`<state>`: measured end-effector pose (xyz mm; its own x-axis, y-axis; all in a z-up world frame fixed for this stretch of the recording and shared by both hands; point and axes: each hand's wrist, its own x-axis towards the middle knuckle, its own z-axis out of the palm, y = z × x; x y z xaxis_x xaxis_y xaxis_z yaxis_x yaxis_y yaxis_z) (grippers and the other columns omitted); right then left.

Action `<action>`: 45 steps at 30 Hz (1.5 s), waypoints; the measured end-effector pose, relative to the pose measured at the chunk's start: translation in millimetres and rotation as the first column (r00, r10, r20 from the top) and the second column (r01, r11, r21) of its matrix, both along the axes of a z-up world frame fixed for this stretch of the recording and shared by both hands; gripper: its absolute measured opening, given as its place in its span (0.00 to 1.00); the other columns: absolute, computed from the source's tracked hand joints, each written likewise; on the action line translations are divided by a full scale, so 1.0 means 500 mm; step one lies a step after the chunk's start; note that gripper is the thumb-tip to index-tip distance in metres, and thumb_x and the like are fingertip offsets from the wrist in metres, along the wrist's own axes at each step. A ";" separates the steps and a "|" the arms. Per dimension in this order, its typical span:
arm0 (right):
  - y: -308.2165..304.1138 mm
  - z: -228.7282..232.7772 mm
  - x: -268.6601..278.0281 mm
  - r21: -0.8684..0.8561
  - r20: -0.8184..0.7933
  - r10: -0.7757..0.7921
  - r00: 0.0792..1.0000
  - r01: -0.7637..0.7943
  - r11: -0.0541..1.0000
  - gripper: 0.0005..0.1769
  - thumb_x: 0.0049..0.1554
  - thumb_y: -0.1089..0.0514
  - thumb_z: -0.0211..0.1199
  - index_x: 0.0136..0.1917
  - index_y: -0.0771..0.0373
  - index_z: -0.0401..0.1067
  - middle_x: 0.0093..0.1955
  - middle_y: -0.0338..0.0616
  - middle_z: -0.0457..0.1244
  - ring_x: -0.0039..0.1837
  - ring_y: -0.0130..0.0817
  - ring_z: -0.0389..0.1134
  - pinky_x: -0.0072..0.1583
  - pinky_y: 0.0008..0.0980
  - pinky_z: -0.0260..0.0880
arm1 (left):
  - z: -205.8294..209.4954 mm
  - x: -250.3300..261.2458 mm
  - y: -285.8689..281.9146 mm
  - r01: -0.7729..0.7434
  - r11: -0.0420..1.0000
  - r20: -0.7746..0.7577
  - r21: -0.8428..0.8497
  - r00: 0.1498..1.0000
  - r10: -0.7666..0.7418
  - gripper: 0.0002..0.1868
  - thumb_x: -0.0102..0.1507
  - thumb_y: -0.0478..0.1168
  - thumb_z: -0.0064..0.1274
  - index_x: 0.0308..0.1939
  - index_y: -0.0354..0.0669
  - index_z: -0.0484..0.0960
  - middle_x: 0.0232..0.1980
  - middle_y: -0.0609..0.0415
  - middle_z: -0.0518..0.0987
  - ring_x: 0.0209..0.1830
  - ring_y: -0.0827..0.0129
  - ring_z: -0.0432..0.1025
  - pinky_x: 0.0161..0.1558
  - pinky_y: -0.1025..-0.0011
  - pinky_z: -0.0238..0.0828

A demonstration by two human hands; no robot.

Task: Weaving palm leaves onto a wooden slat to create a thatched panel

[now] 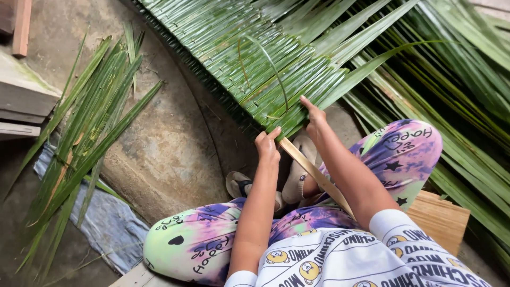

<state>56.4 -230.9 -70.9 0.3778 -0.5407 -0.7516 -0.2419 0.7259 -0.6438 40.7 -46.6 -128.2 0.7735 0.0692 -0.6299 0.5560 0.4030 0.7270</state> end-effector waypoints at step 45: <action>0.019 -0.011 -0.190 0.182 0.121 -0.169 0.978 0.146 0.973 0.21 0.66 0.55 0.58 0.64 0.70 0.57 0.59 0.52 0.55 0.59 0.55 0.67 0.58 0.73 0.72 | 0.196 -0.061 0.027 0.138 0.824 0.056 0.550 0.978 -0.202 0.13 0.62 0.47 0.52 0.25 0.51 0.83 0.14 0.58 0.71 0.15 0.73 0.63 0.21 0.75 0.58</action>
